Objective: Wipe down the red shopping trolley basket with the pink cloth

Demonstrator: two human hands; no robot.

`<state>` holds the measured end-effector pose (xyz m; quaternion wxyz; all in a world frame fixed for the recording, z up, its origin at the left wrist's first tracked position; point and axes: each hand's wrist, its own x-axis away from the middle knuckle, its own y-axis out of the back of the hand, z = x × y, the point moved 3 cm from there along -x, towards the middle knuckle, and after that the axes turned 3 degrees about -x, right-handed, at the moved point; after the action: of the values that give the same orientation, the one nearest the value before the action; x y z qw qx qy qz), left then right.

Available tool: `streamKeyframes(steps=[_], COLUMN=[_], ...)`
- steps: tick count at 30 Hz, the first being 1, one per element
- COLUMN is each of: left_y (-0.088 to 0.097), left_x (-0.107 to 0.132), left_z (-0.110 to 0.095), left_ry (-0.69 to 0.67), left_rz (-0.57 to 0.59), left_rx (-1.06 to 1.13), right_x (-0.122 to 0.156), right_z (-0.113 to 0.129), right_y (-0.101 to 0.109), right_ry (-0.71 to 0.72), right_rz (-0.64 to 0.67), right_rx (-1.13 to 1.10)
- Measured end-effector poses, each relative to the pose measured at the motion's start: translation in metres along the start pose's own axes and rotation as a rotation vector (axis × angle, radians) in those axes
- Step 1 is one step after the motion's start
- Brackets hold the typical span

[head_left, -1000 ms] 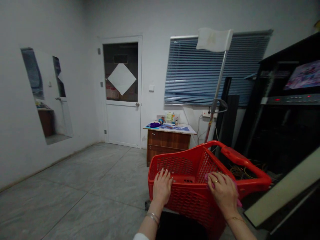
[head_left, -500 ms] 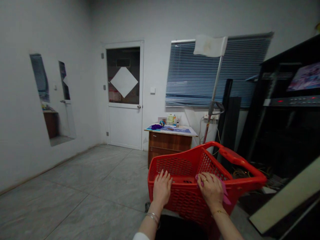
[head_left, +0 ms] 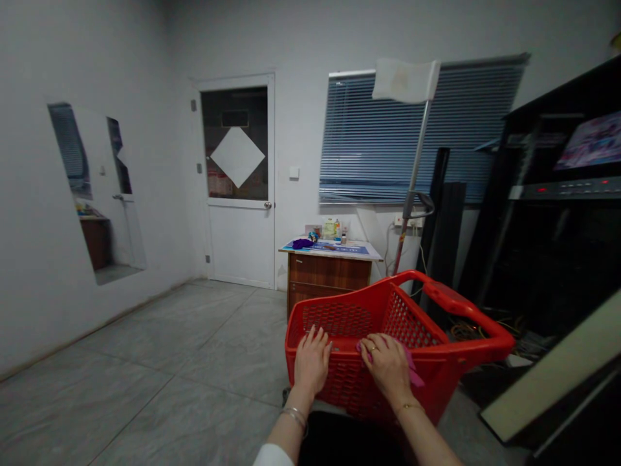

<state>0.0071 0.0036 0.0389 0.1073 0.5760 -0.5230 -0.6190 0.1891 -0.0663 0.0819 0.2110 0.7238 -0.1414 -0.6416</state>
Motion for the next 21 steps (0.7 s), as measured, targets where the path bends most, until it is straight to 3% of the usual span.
streamKeyframes(steps=[3, 6, 9, 15, 21], left_y=[0.001, -0.001, -0.007, -0.011, -0.009], left_x=[0.001, 0.003, 0.004, 0.002, -0.006], left_z=[0.002, 0.0, -0.006, -0.019, -0.012], left_ry=[-0.007, -0.008, -0.008, -0.003, 0.025], left_rz=[-0.006, -0.024, -0.041, -0.079, -0.076], left_rx=[0.001, 0.01, 0.026, 0.046, 0.044], right_x=[0.001, 0.004, 0.009, 0.011, -0.001], right_z=[-0.031, -0.072, -0.098, -0.112, -0.11], right_y=[0.021, 0.041, 0.048, 0.036, 0.024], right_ry=[0.049, 0.05, 0.015, 0.008, 0.0], right_rz=[0.05, 0.002, -0.073, -0.087, -0.077], right_rx=[0.042, 0.132, 0.183, 0.183, 0.178])
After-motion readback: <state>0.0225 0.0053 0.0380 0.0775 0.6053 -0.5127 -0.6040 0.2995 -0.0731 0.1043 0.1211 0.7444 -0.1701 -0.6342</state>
